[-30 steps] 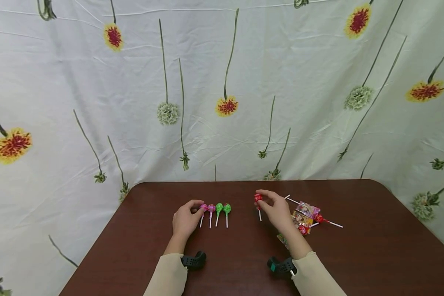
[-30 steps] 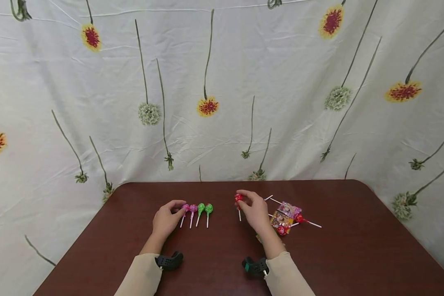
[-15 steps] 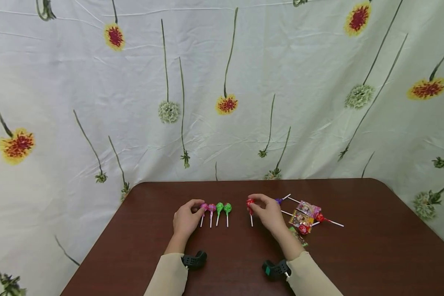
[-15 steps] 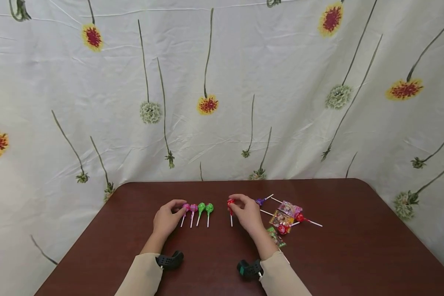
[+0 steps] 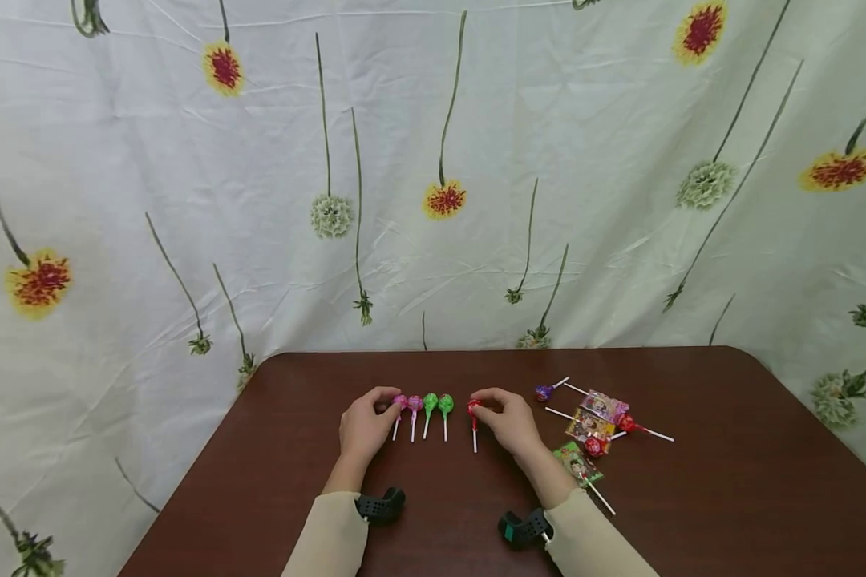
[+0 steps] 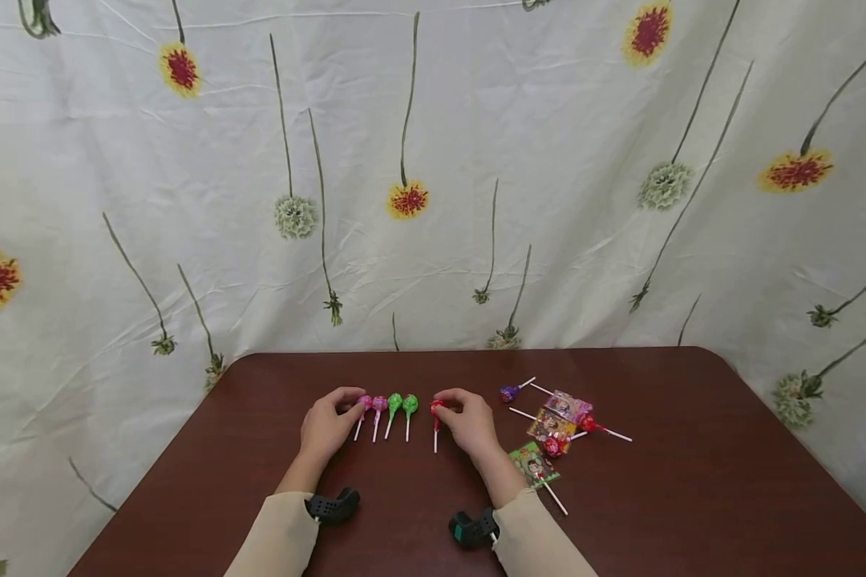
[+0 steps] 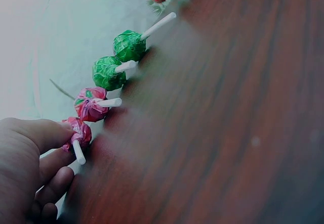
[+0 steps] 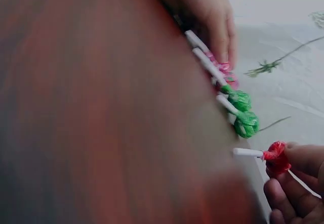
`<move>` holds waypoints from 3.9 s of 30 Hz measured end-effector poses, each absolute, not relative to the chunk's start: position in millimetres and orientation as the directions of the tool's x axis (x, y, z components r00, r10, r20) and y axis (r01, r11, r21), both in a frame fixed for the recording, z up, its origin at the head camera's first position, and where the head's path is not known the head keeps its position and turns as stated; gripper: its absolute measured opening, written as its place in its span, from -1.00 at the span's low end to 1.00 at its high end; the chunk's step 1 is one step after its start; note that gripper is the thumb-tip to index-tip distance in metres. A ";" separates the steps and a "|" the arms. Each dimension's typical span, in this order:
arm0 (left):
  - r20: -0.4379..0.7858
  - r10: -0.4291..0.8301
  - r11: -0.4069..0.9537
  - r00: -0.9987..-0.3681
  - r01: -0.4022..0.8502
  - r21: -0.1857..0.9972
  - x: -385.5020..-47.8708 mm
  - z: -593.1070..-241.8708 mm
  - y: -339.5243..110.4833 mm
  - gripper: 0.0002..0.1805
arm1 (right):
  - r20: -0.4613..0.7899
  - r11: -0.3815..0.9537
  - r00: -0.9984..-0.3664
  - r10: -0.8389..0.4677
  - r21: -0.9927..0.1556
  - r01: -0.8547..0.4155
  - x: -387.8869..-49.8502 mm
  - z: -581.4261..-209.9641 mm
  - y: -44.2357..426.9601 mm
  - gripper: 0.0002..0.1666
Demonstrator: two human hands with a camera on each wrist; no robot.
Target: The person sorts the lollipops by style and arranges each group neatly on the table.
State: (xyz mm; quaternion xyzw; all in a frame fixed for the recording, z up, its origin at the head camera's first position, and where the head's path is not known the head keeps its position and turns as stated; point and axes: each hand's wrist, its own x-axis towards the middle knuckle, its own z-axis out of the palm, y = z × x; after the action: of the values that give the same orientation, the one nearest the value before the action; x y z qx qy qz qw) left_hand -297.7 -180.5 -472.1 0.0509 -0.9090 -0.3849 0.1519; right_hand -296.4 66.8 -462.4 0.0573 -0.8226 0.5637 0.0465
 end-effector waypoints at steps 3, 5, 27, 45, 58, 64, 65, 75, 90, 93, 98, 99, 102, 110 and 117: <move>0.239 -0.203 0.695 -0.950 0.032 0.719 -297.3 -470.8 -179.0 -0.76 | 0.146 0.397 -0.989 -0.008 -0.908 -0.137 -297.7 -464.4 62.4 -0.79; 0.238 -0.198 0.691 -0.951 0.036 0.721 -297.1 -469.9 -178.5 -0.76 | 0.152 0.422 -0.988 0.014 -0.897 -0.132 -299.0 -464.8 59.5 -0.81; 0.226 -0.211 0.695 -0.951 0.017 0.719 -296.7 -470.5 -181.0 -0.74 | 0.189 0.628 -0.977 0.095 -0.773 -0.089 -305.3 -464.6 34.6 -0.83; 0.232 -0.210 0.702 -0.950 0.019 0.712 -296.8 -471.4 -181.0 -0.74 | 0.142 0.526 -0.983 -0.115 -0.831 -0.182 -305.8 -466.2 53.6 -0.45; 0.225 -0.208 0.700 -0.952 0.016 0.714 -298.2 -470.1 -181.7 -0.74 | 0.107 0.459 -0.964 -0.245 -0.863 -0.213 -300.0 -462.3 64.9 -0.32; 0.214 -0.211 0.700 -0.954 0.006 0.714 -297.9 -470.5 -181.6 -0.73 | 0.104 0.429 -0.951 -0.290 -0.875 -0.226 -296.3 -462.8 68.3 -0.30; 0.212 -0.212 0.698 -0.954 0.004 0.716 -297.8 -470.8 -181.6 -0.73 | 0.100 0.428 -0.951 -0.292 -0.876 -0.223 -295.8 -462.2 68.8 -0.29; 0.213 -0.206 0.688 -0.955 0.014 0.726 -297.6 -469.7 -181.9 -0.73 | 0.212 0.420 -0.962 -0.170 -0.868 -0.265 -295.2 -444.1 80.4 -0.50; 0.208 -0.203 0.700 -0.957 0.006 0.714 -300.4 -471.6 -182.1 -0.73 | 0.253 0.639 -0.967 -0.007 -0.743 -0.199 -299.9 -420.2 139.4 -0.62; 0.208 -0.211 0.704 -0.955 -0.001 0.710 -301.2 -471.5 -181.9 -0.74 | 0.233 0.635 -0.972 -0.005 -0.750 -0.183 -302.8 -423.5 147.5 -0.57; 0.209 -0.215 0.707 -0.954 -0.004 0.707 -301.4 -471.2 -181.6 -0.74 | 0.214 0.654 -0.977 -0.004 -0.739 -0.164 -303.9 -430.8 155.5 -0.51; 0.210 -0.215 0.706 -0.954 -0.004 0.708 -301.2 -470.9 -181.5 -0.74 | 0.213 0.661 -0.977 -0.006 -0.732 -0.164 -303.8 -432.4 156.4 -0.51; 0.212 -0.213 0.706 -0.954 -0.001 0.708 -300.7 -470.7 -181.5 -0.74 | 0.215 0.687 -0.976 -0.013 -0.708 -0.166 -304.3 -437.0 158.6 -0.50; 0.213 -0.210 0.706 -0.954 0.003 0.708 -300.0 -470.8 -181.3 -0.74 | 0.180 0.744 -0.983 -0.039 -0.652 -0.149 -302.6 -444.6 162.6 -0.53; 0.214 -0.207 0.706 -0.954 0.006 0.709 -300.0 -470.8 -181.2 -0.74 | 0.169 0.762 -0.985 -0.033 -0.633 -0.134 -303.5 -448.5 162.6 -0.55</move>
State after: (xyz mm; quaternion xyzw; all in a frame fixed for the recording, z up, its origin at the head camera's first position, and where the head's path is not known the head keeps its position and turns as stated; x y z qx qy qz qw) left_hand -300.0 -181.2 -470.8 0.0553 -0.9127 -0.3797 0.1404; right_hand -303.5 162.6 -448.5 0.0446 -0.9357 0.3419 0.0741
